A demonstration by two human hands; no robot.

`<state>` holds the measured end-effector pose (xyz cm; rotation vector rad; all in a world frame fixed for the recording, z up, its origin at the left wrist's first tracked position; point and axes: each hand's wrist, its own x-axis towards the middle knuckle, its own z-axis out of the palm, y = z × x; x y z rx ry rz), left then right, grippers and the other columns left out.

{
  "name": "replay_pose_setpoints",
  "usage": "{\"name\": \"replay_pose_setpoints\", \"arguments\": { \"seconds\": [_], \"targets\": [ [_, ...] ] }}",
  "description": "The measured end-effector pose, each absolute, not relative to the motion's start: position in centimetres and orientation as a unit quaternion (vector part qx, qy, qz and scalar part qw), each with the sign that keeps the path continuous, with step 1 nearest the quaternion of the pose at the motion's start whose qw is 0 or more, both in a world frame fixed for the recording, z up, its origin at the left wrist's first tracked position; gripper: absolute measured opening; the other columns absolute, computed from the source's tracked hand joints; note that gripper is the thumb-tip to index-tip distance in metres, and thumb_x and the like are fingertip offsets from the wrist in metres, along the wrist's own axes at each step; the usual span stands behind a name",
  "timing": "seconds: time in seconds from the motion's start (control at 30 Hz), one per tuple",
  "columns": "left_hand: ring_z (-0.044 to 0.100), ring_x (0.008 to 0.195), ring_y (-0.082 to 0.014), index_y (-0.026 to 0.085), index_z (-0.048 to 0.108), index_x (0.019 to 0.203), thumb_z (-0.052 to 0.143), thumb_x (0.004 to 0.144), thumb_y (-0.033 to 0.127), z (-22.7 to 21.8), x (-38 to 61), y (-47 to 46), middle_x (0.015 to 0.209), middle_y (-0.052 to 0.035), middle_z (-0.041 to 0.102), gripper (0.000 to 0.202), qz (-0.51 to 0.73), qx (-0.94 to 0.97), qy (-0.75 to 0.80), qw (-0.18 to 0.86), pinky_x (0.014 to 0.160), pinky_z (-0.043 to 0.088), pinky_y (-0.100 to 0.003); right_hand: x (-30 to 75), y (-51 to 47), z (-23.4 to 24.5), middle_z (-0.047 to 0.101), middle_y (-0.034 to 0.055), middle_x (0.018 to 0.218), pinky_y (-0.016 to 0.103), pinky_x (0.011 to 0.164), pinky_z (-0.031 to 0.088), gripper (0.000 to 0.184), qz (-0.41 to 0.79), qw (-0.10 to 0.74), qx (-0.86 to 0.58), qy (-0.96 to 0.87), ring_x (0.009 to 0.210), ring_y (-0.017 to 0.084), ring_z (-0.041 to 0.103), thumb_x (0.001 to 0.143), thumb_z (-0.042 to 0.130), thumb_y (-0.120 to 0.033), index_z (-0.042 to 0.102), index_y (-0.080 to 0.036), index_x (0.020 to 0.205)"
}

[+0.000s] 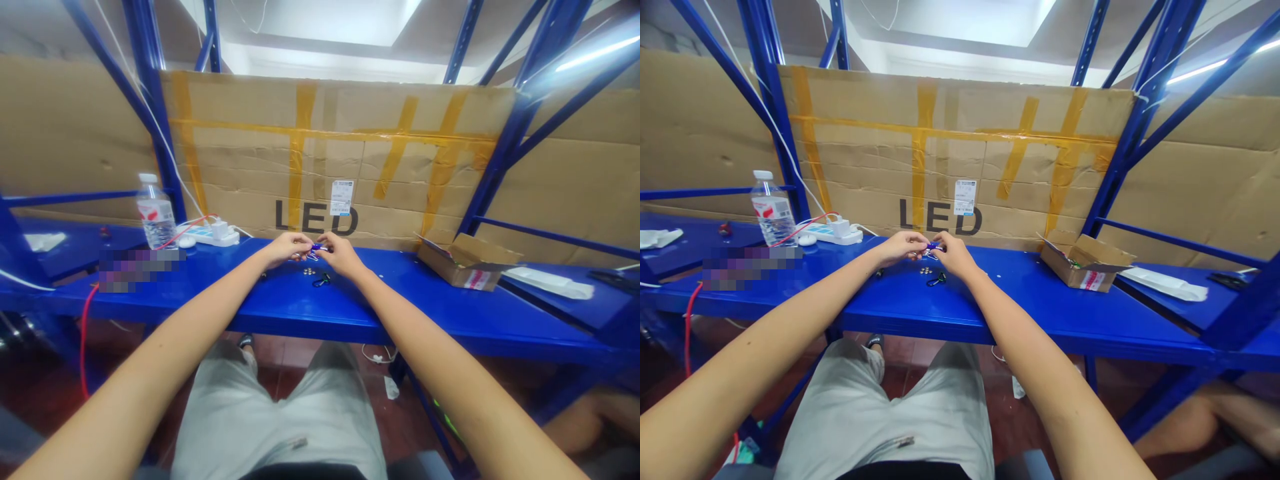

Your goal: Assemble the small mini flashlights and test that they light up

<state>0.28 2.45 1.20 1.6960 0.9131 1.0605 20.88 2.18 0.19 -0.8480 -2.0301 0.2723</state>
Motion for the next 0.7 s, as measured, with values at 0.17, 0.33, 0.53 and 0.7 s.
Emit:
{"name": "replay_pose_setpoints", "arguments": {
  "seconds": [0.17, 0.33, 0.53, 0.7],
  "targets": [
    [0.06, 0.058, -0.0135, 0.013, 0.071, 0.091, 0.08, 0.077, 0.022, 0.7, -0.4, 3.6, 0.065, -0.0029, 0.068, 0.019, 0.42, 0.717, 0.438, 0.344, 0.057, 0.043, -0.026, 21.0, 3.3, -0.3, 0.069, 0.002, 0.084, 0.029, 0.074, 0.047, 0.025, 0.117, 0.419, -0.386, -0.813, 0.077, 0.017, 0.061, 0.077, 0.072, -0.02, 0.065, -0.017, 0.1],
    [0.063, 0.062, -0.0162, 0.015, 0.068, 0.081, 0.08, 0.07, 0.024, -0.2, -1.7, 4.7, 0.065, -0.0028, 0.069, 0.018, 0.383, 0.748, 0.463, 0.281, 0.062, 0.047, -0.028, 21.2, 3.8, -0.1, 0.075, 0.0065, 0.085, 0.028, 0.078, 0.048, 0.02, 0.088, 0.347, -0.407, -0.841, 0.081, 0.018, 0.065, 0.078, 0.058, -0.004, 0.074, -0.015, 0.081],
    [0.061, 0.072, -0.0207, 0.019, 0.067, 0.072, 0.078, 0.065, 0.027, -0.9, -2.6, 5.1, 0.073, -0.0036, 0.069, 0.015, 0.333, 0.793, 0.487, 0.153, 0.071, 0.046, -0.032, 20.9, 4.1, -0.2, 0.078, 0.006, 0.088, 0.028, 0.083, 0.048, 0.02, 0.047, 0.276, -0.381, -0.881, 0.084, 0.021, 0.067, 0.076, 0.066, -0.007, 0.082, -0.019, 0.081],
    [0.06, 0.075, -0.0224, 0.02, 0.067, 0.069, 0.076, 0.066, 0.026, -1.1, -2.9, 5.5, 0.073, -0.0046, 0.067, 0.011, 0.313, 0.802, 0.498, 0.099, 0.077, 0.045, -0.033, 20.9, 4.6, -0.5, 0.076, 0.0061, 0.083, 0.028, 0.092, 0.045, 0.018, 0.014, 0.255, -0.345, -0.903, 0.088, 0.019, 0.064, 0.082, 0.065, -0.012, 0.081, -0.017, 0.076]
  ]
}}
